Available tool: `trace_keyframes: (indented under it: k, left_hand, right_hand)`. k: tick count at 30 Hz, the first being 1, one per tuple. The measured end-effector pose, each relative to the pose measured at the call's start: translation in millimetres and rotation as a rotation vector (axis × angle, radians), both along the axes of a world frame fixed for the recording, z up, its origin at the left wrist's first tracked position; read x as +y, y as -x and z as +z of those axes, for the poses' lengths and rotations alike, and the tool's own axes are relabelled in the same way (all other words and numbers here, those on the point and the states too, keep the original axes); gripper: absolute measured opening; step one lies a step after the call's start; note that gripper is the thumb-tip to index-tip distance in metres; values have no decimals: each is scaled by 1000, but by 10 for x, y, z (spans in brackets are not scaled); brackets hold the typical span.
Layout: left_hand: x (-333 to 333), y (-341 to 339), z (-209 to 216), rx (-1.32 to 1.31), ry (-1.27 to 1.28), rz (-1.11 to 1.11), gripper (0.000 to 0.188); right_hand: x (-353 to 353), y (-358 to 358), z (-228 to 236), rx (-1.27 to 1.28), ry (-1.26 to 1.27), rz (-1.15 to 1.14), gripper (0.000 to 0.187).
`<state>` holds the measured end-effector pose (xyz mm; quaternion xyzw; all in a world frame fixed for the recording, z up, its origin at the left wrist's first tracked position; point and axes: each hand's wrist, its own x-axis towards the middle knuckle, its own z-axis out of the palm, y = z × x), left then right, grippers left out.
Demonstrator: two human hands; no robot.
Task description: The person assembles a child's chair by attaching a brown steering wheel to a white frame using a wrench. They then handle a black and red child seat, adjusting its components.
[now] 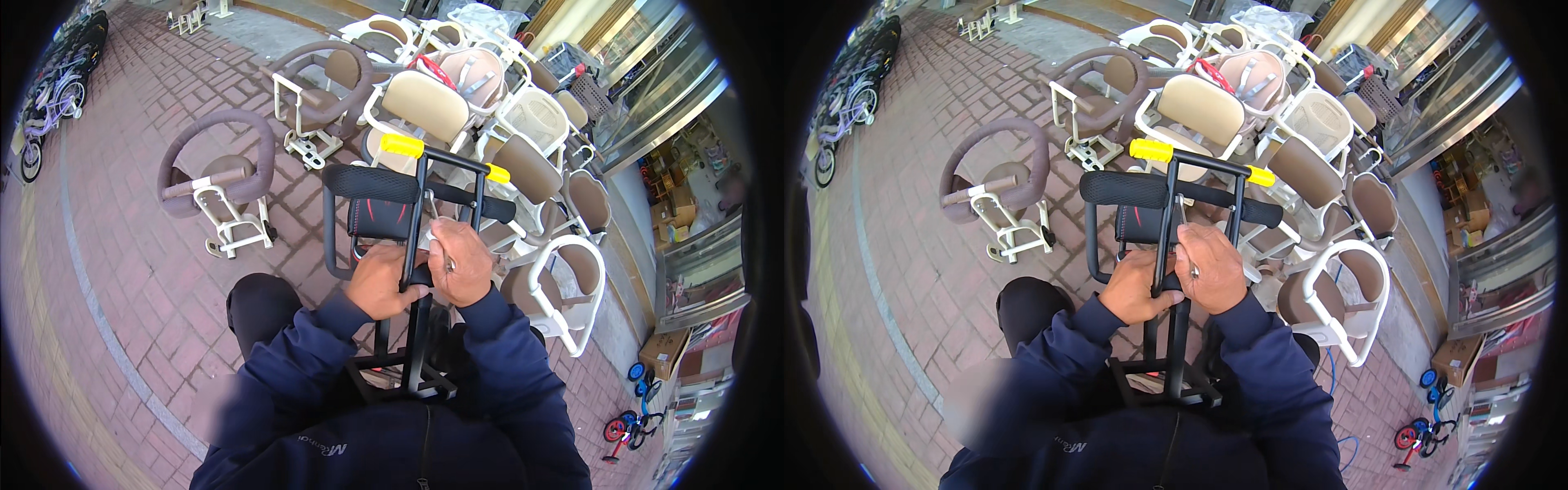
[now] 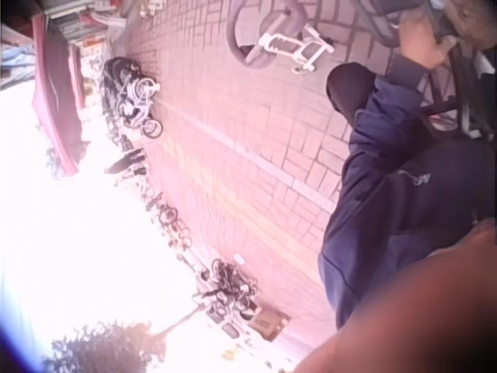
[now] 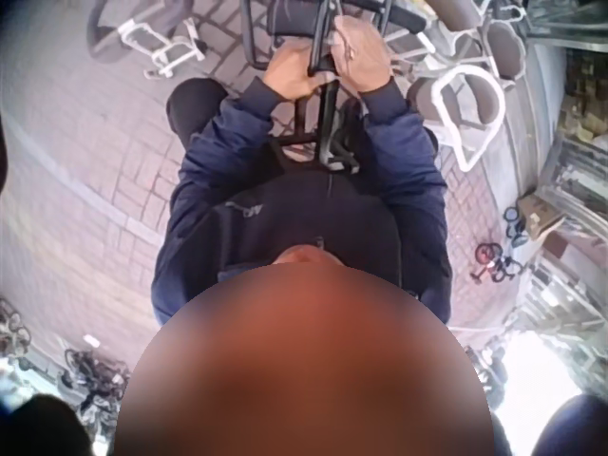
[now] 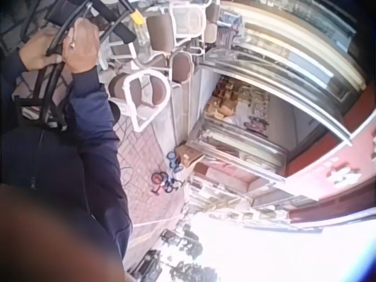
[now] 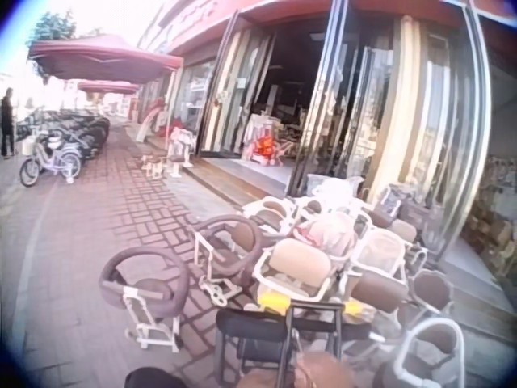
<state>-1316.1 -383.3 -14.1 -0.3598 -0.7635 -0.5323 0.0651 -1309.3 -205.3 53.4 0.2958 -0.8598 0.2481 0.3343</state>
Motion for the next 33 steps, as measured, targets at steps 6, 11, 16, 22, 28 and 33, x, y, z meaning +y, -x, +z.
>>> trace_keyframes:
  k: [6,11,16,22,28,33]
  left_hand:
    - [16,6,-37,0,24,12,49]
    - [18,-6,9,11,-18,-8,50]
    - [19,-29,16,7,0,-7,49]
    - [99,26,-105,-34,-15,-22,48]
    - [127,27,-153,-33,-3,9,47]
    - [107,40,-149,-74,51,4,52]
  right_hand:
    - [-29,-10,-187,28,-41,-2,36]
    - [-31,2,-79,14,58,8,27]
    - [-37,-2,260,-218,243,-118,14]
    - [89,339,694,-660,361,-156,23]
    - [82,121,1317,-138,322,-3,27]
    - [426,-359,2279,-173,329,539,43]
